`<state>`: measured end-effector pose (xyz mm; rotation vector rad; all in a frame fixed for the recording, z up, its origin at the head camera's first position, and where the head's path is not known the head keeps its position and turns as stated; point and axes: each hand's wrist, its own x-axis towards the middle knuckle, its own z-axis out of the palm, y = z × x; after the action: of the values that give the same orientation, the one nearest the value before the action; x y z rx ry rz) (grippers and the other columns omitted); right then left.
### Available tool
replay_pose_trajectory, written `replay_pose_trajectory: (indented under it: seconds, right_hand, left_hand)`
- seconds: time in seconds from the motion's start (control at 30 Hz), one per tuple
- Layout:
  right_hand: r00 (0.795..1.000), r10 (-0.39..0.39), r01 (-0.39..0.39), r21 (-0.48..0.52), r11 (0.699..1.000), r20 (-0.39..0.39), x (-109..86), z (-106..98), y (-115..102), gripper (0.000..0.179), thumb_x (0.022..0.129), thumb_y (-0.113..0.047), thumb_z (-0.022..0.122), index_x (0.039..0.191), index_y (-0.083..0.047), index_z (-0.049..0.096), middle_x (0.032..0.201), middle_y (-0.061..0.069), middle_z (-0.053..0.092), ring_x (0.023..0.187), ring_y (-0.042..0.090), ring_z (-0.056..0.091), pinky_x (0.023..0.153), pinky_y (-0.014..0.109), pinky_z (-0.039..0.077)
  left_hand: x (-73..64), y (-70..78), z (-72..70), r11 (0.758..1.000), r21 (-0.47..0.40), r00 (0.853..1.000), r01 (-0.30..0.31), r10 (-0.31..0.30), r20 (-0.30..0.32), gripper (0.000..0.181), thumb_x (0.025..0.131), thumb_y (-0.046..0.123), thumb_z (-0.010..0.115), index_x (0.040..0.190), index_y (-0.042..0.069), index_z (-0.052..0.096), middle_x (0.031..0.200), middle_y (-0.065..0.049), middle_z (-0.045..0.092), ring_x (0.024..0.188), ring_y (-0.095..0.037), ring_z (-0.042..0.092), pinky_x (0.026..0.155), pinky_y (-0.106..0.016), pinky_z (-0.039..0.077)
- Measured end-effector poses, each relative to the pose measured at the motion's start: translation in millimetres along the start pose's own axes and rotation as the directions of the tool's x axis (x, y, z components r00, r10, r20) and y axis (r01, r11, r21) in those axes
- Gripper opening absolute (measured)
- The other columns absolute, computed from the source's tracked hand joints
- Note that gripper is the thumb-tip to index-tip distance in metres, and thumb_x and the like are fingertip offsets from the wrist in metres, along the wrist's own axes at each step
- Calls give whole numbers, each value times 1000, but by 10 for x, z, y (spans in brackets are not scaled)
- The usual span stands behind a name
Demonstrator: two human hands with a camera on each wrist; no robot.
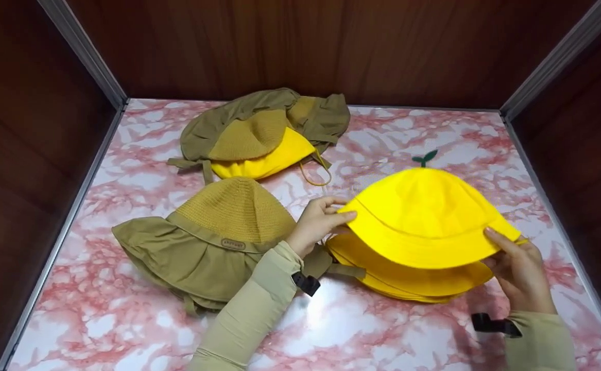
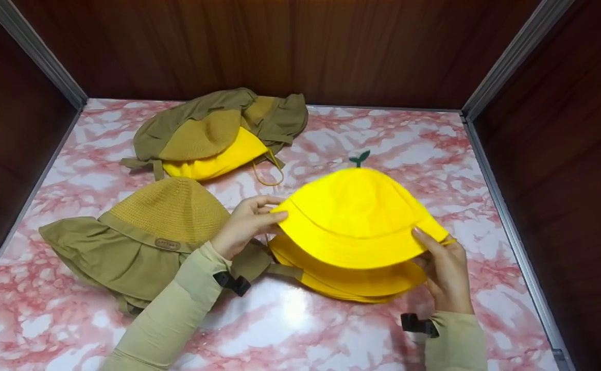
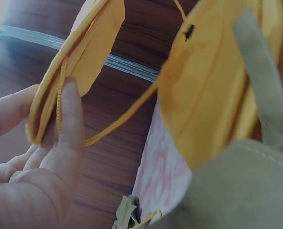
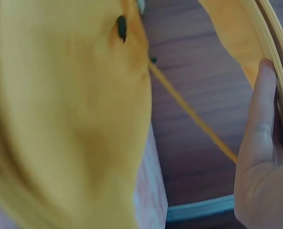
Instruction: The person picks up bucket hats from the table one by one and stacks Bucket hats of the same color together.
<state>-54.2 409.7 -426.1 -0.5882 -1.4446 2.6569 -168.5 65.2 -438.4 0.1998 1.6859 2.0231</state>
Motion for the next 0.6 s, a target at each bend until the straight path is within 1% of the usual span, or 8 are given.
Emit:
replay_pose_trajectory:
  seconds: [0.07,0.13,0.23,0.3,0.37,0.4,0.5,0.6]
  right_hand:
    - [998,9,-15,-96,995,-64,-13,-60,21,10,96,-5,61,101,-8,69,84,3,73,71,14,70,65,26,60]
    - [992,22,-49,-212,976,-127,-13,-115,40,11,94,-7,65,103,-12,62,82,-1,71,70,12,68,65,25,59]
    - [981,66,-133,-385,913,-183,-7,-184,67,25,92,-15,70,109,-13,51,80,-5,69,68,10,67,65,24,59]
    - [977,96,-177,-464,868,-192,0,-220,90,31,92,-19,71,111,-12,48,80,-6,69,68,10,68,66,24,60]
    - [975,118,-199,-516,833,-186,10,-246,116,33,92,-21,71,111,-10,47,79,-5,70,68,10,69,66,25,60]
    - [975,128,-208,-528,823,-184,14,-256,130,32,92,-22,71,111,-10,48,79,-5,71,68,11,70,67,26,61]
    - [973,154,-224,-548,806,-172,22,-293,156,27,93,-23,71,108,-11,52,79,-4,72,69,11,71,68,26,61]
    - [969,184,-244,-548,800,-163,36,-335,164,22,93,-26,70,105,-15,56,81,-4,73,70,12,72,70,27,61]
  left_hand:
    - [-5,-18,1,998,55,1000,21,-22,14,38,90,4,70,126,-6,60,107,-25,72,68,-12,68,69,-31,62]
    - [-11,-26,-3,992,119,999,37,-41,27,37,91,5,70,125,-5,60,104,-25,72,65,-12,68,67,-33,62]
    - [-20,-33,-12,971,235,998,51,-60,30,38,91,8,71,125,-2,61,99,-23,73,61,-12,67,64,-33,62]
    - [-22,-44,-18,951,304,998,51,-60,21,37,91,10,72,125,-1,62,96,-22,74,59,-12,66,62,-32,62]
    - [-21,-63,-27,930,364,999,42,-50,14,37,90,10,72,124,0,64,93,-20,74,59,-11,66,61,-31,61]
    - [-19,-75,-32,917,397,999,34,-42,9,36,90,11,73,124,0,64,92,-19,74,59,-11,65,60,-30,61]
    - [-15,-105,-45,861,508,1000,2,-2,-1,35,90,15,73,123,3,67,91,-15,73,61,-9,64,60,-25,58]
    - [-11,-128,-51,814,580,1000,-10,20,-11,35,91,19,73,123,6,67,93,-11,71,60,-10,63,58,-21,55]
